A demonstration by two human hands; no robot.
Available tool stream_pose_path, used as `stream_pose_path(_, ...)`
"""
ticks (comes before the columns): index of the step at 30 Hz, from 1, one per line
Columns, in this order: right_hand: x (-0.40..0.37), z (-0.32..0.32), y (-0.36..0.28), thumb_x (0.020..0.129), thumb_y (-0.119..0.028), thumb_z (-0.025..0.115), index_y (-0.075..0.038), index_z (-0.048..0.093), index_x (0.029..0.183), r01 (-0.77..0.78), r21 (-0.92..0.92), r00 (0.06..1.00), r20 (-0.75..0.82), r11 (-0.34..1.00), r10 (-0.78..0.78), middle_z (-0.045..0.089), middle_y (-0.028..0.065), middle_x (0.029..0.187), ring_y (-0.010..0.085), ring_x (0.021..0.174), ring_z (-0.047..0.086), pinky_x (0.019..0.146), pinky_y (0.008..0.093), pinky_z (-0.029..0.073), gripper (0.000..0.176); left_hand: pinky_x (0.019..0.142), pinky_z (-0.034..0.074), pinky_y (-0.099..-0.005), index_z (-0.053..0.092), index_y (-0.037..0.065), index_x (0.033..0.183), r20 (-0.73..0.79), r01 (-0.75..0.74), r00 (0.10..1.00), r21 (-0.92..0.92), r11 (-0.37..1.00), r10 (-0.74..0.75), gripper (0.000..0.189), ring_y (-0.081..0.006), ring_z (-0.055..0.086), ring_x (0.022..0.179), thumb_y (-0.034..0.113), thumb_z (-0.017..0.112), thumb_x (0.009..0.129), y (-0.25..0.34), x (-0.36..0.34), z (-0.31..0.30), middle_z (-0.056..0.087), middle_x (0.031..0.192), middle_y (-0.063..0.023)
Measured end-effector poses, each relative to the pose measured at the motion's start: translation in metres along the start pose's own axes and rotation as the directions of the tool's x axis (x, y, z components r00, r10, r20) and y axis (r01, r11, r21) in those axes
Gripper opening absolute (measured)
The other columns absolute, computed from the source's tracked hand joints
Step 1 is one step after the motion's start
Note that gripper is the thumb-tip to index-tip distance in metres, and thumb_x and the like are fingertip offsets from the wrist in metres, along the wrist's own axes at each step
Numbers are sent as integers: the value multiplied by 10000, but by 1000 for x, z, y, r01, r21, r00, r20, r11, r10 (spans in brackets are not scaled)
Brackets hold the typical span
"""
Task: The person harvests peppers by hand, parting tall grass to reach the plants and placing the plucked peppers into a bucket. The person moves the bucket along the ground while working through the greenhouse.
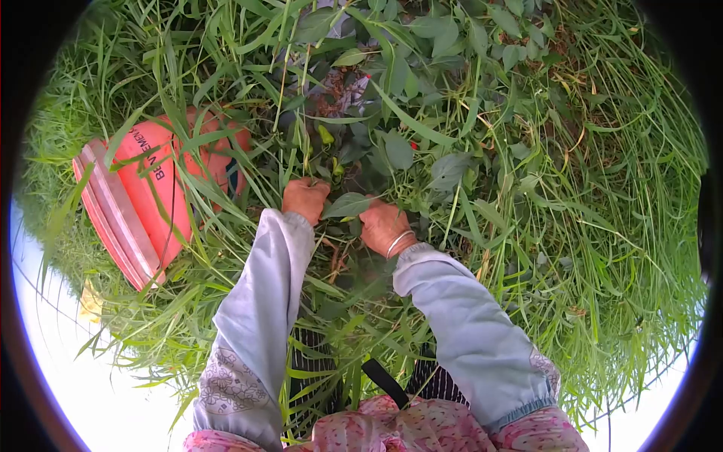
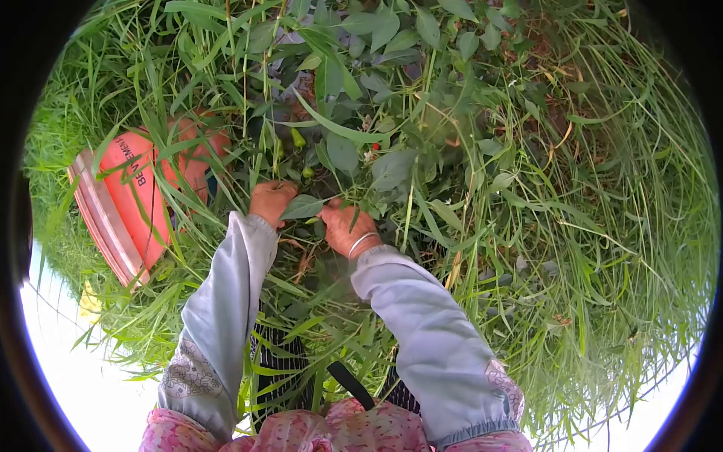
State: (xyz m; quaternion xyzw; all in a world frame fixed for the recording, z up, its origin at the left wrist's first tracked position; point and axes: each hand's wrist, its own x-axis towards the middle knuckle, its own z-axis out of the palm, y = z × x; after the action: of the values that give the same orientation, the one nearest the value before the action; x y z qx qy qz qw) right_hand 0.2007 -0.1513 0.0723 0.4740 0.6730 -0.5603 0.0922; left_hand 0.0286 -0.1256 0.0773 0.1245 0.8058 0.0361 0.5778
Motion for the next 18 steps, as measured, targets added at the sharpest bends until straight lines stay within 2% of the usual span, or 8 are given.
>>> stream_pose_path(2, 0, 3, 5, 755, -95, 553, -209, 546, 1074, 26, 38, 1000, -5, 999, -26, 583, 124, 939, 330, 824, 582, 693, 427, 473, 339, 396, 363, -261, 641, 13, 766, -20, -48, 999, -149, 988, 45, 156, -87, 470, 442, 161, 594, 776, -2, -16, -5, 565, 572, -62)
stream_pose_path(5, 0, -11, -2, 785, -151, 579, -175, 531, 1123, -25, 382, 1000, -4, 924, 29, 607, 106, 902, 268, 815, 599, 710, 374, 471, 343, 442, 385, -215, 661, 30, 865, -32, -97, 995, -264, 960, 92, 134, -68, 500, 526, 124, 592, 797, -5, -35, -13, 603, 663, -26)
stream_pose_path(8, 1, -6, 6, 798, -194, 608, -144, 513, 1153, -17, 762, 991, -75, 647, 114, 616, 69, 845, 189, 808, 578, 743, 327, 457, 371, 509, 408, -205, 659, 36, 908, -80, -165, 986, -280, 946, 149, 137, -63, 506, 594, 120, 601, 816, -6, -60, -17, 605, 702, -6)
stream_pose_path(9, 1, -11, 4, 807, -179, 612, -128, 528, 1107, -62, 747, 985, -61, 662, 161, 595, 12, 795, 114, 716, 531, 635, 281, 461, 316, 522, 409, -205, 659, 39, 907, -90, -211, 977, -264, 941, 194, 129, -62, 504, 603, 112, 602, 817, -10, -65, -18, 603, 702, -4)
stream_pose_path(12, -9, -32, -5, 814, -179, 612, -128, 537, 1062, -333, 836, 929, 212, 436, 304, 591, 0, 799, 77, 641, 508, 519, 237, 434, 264, 610, 414, -220, 656, 27, 898, -92, -329, 944, -236, 915, 315, 107, -77, 504, 662, 70, 603, 815, -26, -72, -19, 592, 730, -12)
stream_pose_path(14, -7, -38, -13, 810, -219, 620, -120, 536, 1073, -292, 857, 940, 174, 425, 295, 579, -6, 786, 73, 606, 497, 497, 228, 425, 294, 637, 413, -228, 653, 14, 890, -122, -431, 902, -214, 876, 414, 102, -88, 510, 692, 59, 601, 815, -33, -72, -15, 590, 757, -21)
stream_pose_path(16, -2, -42, -21, 805, -258, 627, -111, 534, 1085, -249, 878, 948, 135, 410, 287, 567, -12, 772, 69, 570, 485, 475, 219, 416, 329, 663, 411, -239, 647, -1, 890, -108, -420, 908, -245, 874, 406, 105, -108, 516, 722, 50, 606, 808, -34, -74, -13, 590, 795, -41)
stream_pose_path(18, 7, -46, -27, 782, -324, 641, -78, 523, 1111, -335, 786, 925, 169, 519, 341, 567, 4, 769, 91, 557, 494, 482, 227, 421, 427, 660, 410, -240, 646, -2, 893, -105, -425, 905, -214, 880, 411, 109, -118, 520, 717, 47, 610, 803, -35, -74, -12, 587, 794, -49)
